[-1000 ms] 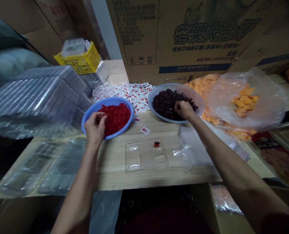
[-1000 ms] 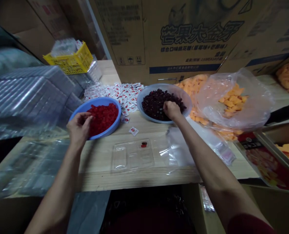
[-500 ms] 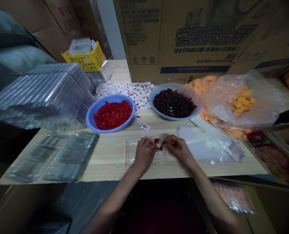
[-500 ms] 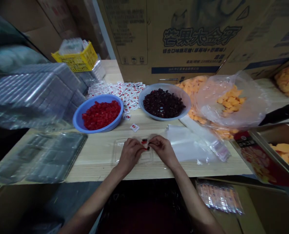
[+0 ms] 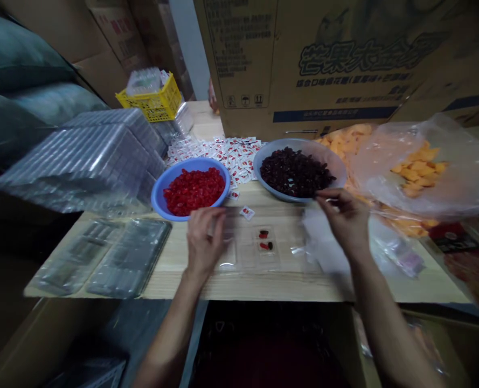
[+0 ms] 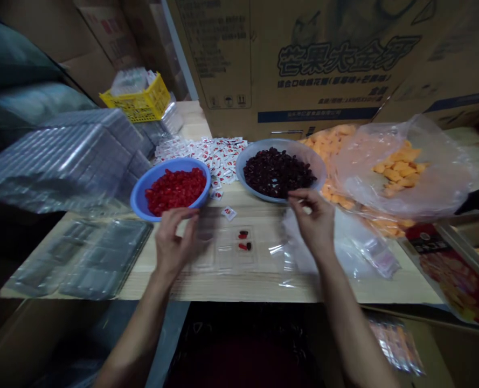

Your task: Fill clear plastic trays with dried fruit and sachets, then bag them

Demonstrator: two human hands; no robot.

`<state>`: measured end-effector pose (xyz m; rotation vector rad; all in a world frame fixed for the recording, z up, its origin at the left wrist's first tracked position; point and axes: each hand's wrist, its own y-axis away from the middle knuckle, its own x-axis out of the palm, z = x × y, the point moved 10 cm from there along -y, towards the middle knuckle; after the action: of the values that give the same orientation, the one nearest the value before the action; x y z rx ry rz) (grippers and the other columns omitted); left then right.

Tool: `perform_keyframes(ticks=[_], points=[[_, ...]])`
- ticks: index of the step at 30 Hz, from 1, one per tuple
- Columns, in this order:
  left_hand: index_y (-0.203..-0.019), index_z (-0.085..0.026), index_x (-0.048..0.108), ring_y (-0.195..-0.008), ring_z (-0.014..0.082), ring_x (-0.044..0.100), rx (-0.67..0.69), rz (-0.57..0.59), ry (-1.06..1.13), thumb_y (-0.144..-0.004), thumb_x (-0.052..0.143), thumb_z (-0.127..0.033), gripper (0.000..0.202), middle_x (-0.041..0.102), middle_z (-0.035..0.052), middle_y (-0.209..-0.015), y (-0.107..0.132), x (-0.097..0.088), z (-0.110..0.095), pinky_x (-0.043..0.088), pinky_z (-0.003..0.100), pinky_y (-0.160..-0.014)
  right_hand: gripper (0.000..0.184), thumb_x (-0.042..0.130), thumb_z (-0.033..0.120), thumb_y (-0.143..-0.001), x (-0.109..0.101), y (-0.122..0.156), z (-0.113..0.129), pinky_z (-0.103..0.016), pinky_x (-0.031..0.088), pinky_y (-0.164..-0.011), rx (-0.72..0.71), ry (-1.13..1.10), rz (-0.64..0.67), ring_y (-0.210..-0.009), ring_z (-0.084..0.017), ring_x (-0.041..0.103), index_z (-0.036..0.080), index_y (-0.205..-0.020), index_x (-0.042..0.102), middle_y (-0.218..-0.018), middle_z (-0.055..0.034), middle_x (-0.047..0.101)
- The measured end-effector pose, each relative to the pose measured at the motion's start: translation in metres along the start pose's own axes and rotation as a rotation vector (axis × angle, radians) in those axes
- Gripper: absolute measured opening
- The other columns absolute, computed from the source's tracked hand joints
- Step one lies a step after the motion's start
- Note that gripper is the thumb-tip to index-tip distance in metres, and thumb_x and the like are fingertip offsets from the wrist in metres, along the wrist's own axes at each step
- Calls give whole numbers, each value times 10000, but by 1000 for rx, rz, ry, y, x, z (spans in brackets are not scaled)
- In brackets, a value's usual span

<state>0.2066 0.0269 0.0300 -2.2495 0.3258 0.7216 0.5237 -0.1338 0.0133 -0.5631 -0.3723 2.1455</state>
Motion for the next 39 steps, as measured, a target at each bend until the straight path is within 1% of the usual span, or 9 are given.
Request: perform_keyframes(ticks=[3, 6, 9, 13, 17, 24, 34, 37, 39], points=[[-1034, -205, 670, -1011, 240, 615, -127, -42, -163, -922, 557, -276, 174, 697, 80, -1035, -40, -32, 61, 440, 412, -980, 161, 702, 294, -809, -6, -53, -21, -381, 556, -752, -50, 176, 6, -772, -215, 680, 210, -933, 759, -907, -52, 745], [-980, -195, 675, -983, 256, 634, -252, 279, -236, -842, 618, -261, 163, 703, 103, -1034, -65, -8, 124, 458, 390, -944, 186, 684, 263, -799, 13, -78, -39, -447, 570, -827, -89, 264, 83, -840, -252, 703, 200, -954, 765, -945, -78, 753], [-879, -212, 679, -876, 252, 646, -288, 489, -206, -690, 754, -249, 207, 715, 78, -911, -75, 25, 154, 480, 338, -834, 193, 652, 260, -855, 26, -65, -20, -458, 527, -970, -201, 229, 78, -1030, -254, 683, 207, -1013, 750, -1074, -88, 737], [-738, -223, 662, -700, 212, 601, -295, 555, -127, -615, 783, -200, 174, 672, 19, -717, -83, 49, 159, 445, 300, -704, 167, 605, 280, -926, 30, -25, 21, -421, 524, -952, -206, 194, 45, -1018, -230, 674, 232, -1016, 737, -1068, -68, 725], [-675, -206, 670, -642, 183, 580, -344, 519, -20, -619, 763, -173, 113, 660, 10, -661, -84, 50, 164, 414, 290, -659, 159, 600, 276, -943, 42, 6, 42, -397, 520, -914, -145, 144, 151, -1005, -223, 668, 251, -1033, 729, -1068, -54, 718], [-805, -153, 660, -576, 133, 593, -536, 225, 257, -690, 750, -388, 277, 670, 23, -680, -83, 25, 182, 471, 269, -611, 158, 601, 301, -950, 47, 40, 43, -410, 506, -935, -38, 67, 251, -1021, -236, 658, 276, -1044, 726, -1080, -45, 706], [-771, -124, 679, -418, 39, 383, -689, 113, 507, -533, 849, -483, 463, 649, 12, -633, -77, 10, 178, 259, 209, -430, 158, 577, 333, -963, 58, 84, 36, -352, 544, -772, 69, -10, 377, -974, -233, 659, 278, -1029, 710, -1052, -52, 696], [-806, -131, 665, -432, 54, 427, -686, 76, 529, -557, 841, -479, 462, 608, -17, -580, -77, 3, 164, 292, 199, -443, 165, 574, 338, -960, 55, 90, 32, -334, 543, -720, 82, 4, 373, -946, -233, 662, 264, -1020, 709, -1033, -58, 701], [-857, -143, 657, -464, 73, 486, -639, 54, 555, -599, 831, -464, 446, 602, -29, -579, -69, 2, 137, 349, 198, -471, 170, 570, 338, -961, 52, 94, 28, -346, 540, -758, 91, 12, 371, -937, -233, 663, 252, -1011, 709, -1015, -62, 703]])
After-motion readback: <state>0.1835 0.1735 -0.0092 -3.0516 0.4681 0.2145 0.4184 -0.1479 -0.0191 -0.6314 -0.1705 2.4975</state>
